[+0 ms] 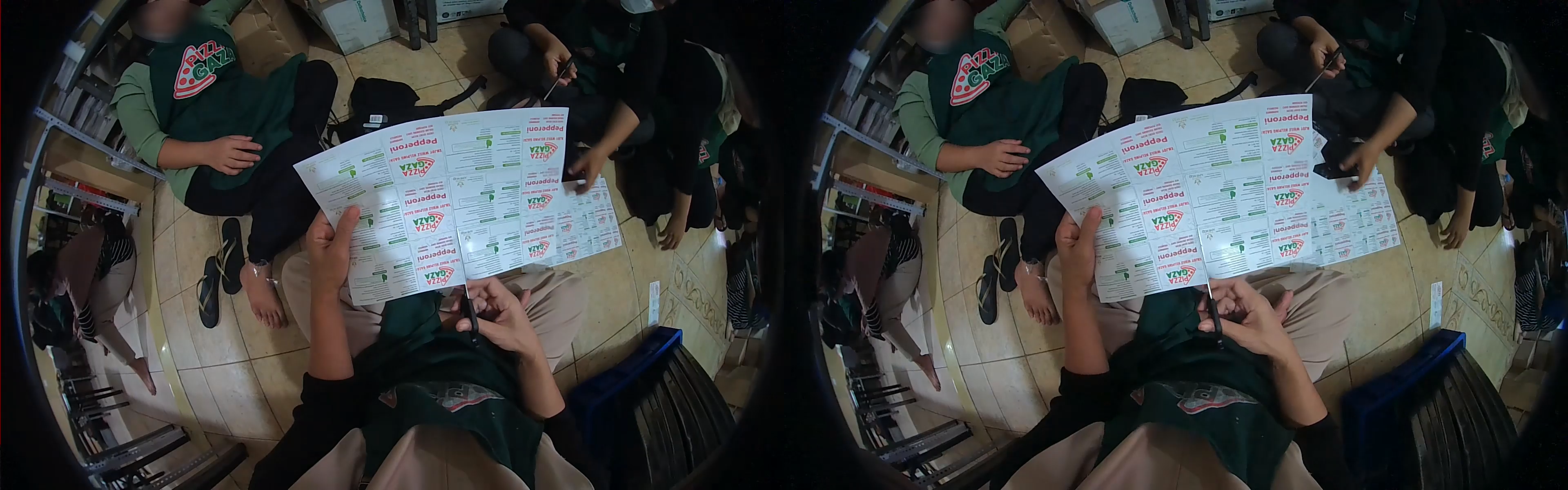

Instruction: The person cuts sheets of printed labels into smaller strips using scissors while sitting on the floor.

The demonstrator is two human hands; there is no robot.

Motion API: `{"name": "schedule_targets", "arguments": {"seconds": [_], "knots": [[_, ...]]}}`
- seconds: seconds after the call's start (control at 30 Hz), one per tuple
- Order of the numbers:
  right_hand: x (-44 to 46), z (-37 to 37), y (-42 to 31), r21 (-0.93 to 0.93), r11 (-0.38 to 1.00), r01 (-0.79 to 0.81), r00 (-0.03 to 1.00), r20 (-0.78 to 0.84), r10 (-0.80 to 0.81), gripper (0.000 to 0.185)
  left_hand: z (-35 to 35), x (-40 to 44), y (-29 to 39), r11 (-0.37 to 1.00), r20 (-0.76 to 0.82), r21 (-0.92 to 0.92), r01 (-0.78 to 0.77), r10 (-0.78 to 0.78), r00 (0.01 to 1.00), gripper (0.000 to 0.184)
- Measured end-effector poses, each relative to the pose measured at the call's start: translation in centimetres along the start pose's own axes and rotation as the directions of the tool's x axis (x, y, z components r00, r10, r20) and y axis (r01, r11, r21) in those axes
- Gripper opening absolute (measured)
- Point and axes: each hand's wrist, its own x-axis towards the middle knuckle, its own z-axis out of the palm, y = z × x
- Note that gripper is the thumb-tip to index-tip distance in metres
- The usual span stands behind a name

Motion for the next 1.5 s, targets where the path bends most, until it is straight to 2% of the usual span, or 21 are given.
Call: {"name": "schedule_targets", "arguments": {"seconds": [0.07,0.1,0.17,0.2,0.27,0.4,0.47,0.57,0.63,0.77,0.87,1.17,1.3,1.37,1.5], "knots": [[0.2,0.3,1.0,0.152,0.981,0.123,0.987,-0.124,-0.104,0.043,0.2,0.0,0.0,1.000,-0.008,0.000,-0.002,0.002,1.000,0.022],[0.2,0.2,1.3,0.151,0.981,0.124,0.987,-0.125,-0.105,0.043,0.2,0.0,0.0,1.000,-0.017,0.001,-0.004,0.004,1.000,0.022],[0.4,0.1,1.8,0.093,0.971,0.220,0.970,-0.129,-0.207,0.043,0.1,0.0,-0.2,1.000,-0.026,0.003,-0.008,0.008,1.000,0.022],[0.3,0.0,1.8,0.093,0.971,0.220,0.970,-0.128,-0.208,0.043,0.1,0.0,-0.4,1.000,-0.037,0.022,-0.011,0.012,0.999,0.024],[0.1,-0.2,1.6,0.049,0.993,0.109,0.988,-0.111,-0.103,0.049,0.1,0.1,-0.5,0.999,-0.048,0.040,-0.015,0.017,0.999,0.027],[0.2,0.2,-0.1,0.053,0.994,0.099,0.987,-0.132,-0.091,0.062,0.1,0.1,-0.7,1.000,-0.063,-0.028,0.003,-0.004,0.998,0.021],[0.2,0.1,-0.4,0.121,0.989,0.085,0.994,-0.078,-0.075,0.076,0.1,0.1,-0.7,0.999,-0.063,-0.041,0.007,-0.009,0.998,0.021],[0.3,-0.2,-0.1,0.122,0.989,0.079,0.997,-0.015,-0.077,0.078,-0.1,0.2,-0.6,0.998,-0.007,-0.037,0.054,-0.054,0.999,0.026],[0.2,-0.3,0.3,0.134,0.989,0.062,0.998,-0.017,-0.060,0.075,-0.1,0.1,-0.5,0.992,0.051,0.008,0.124,-0.124,0.991,0.024],[0.2,-0.6,-0.1,0.099,0.995,0.014,1.000,-0.013,-0.013,0.067,0.3,-0.2,-0.5,0.988,0.051,0.025,0.152,-0.154,0.987,0.022],[0.1,-0.8,0.1,0.073,0.996,0.045,0.999,-0.004,-0.045,0.061,0.3,-0.2,-0.5,0.987,0.051,0.008,0.159,-0.159,0.986,0.022],[0.2,-0.8,0.2,0.063,0.998,0.015,0.999,-0.036,-0.013,0.059,0.6,-0.1,-0.5,0.991,0.045,0.005,0.132,-0.132,0.990,0.022],[0.1,-1.2,0.9,0.040,0.999,-0.006,0.999,-0.033,0.007,0.061,0.6,-0.2,-0.3,0.982,0.028,0.031,0.186,-0.187,0.982,0.023],[0.2,-1.2,1.0,0.155,0.988,-0.013,0.999,-0.034,0.018,0.068,0.7,-0.2,-0.3,0.979,0.027,0.033,0.199,-0.200,0.979,0.023],[0.5,-0.9,-0.3,0.271,0.962,0.027,0.999,-0.044,-0.016,0.076,0.9,-0.2,-0.7,0.969,0.061,-0.003,0.245,-0.245,0.968,0.023]]}}
